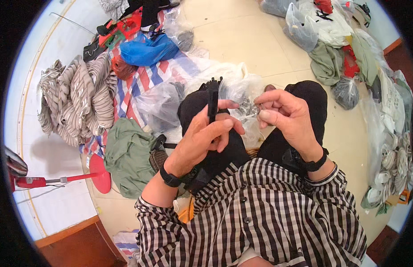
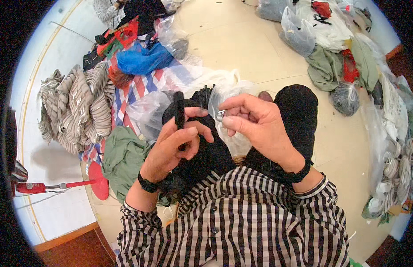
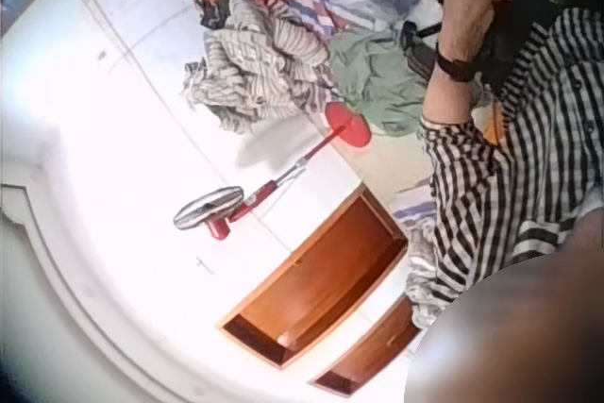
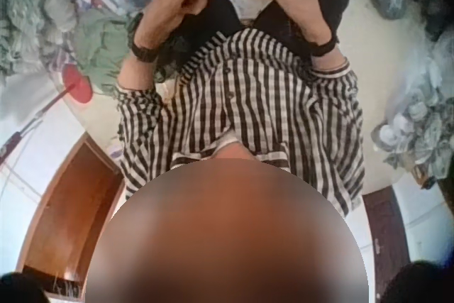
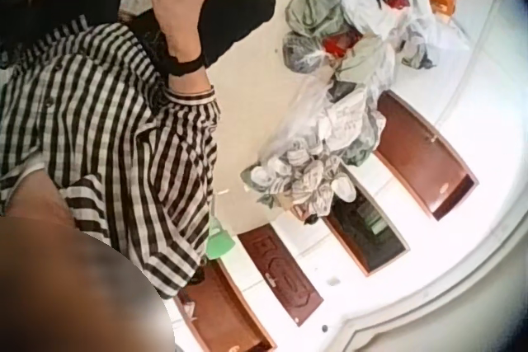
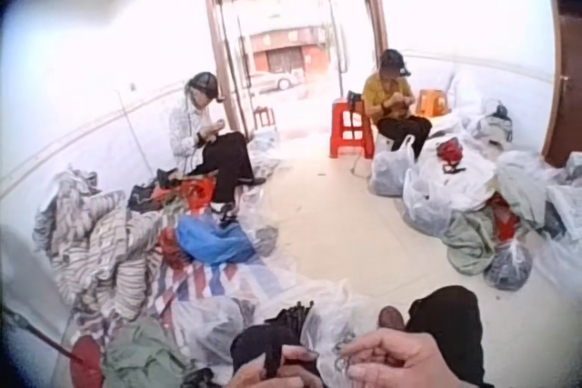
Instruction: Assembling small metal buckles or clips onto black fabric straps or bands.
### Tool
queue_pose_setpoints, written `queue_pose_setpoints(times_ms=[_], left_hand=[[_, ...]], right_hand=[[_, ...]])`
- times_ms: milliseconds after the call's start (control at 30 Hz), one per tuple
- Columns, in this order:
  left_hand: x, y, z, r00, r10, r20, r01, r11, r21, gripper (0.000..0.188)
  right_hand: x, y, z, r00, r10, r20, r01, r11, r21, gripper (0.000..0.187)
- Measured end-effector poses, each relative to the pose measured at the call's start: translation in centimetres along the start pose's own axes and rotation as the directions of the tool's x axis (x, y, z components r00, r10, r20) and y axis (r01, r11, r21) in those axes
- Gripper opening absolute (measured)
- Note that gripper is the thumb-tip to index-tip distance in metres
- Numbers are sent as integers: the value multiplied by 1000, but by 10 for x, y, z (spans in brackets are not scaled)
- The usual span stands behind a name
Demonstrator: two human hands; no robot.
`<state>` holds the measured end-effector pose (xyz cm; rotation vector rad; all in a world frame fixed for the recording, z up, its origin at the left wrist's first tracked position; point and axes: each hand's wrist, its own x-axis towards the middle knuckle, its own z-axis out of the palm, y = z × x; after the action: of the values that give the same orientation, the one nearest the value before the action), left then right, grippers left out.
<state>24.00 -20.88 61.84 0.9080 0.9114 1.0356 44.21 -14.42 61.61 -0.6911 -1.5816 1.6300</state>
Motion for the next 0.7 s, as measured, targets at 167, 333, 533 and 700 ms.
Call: queue_pose_setpoints(times_ms=[167,333,533,700], left_hand=[[-12,-10,23,997,-80,10,80,997,-19,36],[-20,-22,38,999,-18,31,20,998,-62,39],[-37,-11,55,999,-31,28,31,999,-10,33],[-44,-14,60,999,-20,45,23,997,-68,26]], right_hand=[[-18,-13,-5,996,-12,-94,14,1000,19,20],[-35,-15,-11,995,-59,-76,59,998,3,19],[-52,-29,-6,989,-137,-61,140,989,49,20],[-56,-35,-2,985,-167,-35,168,985,43,20]])
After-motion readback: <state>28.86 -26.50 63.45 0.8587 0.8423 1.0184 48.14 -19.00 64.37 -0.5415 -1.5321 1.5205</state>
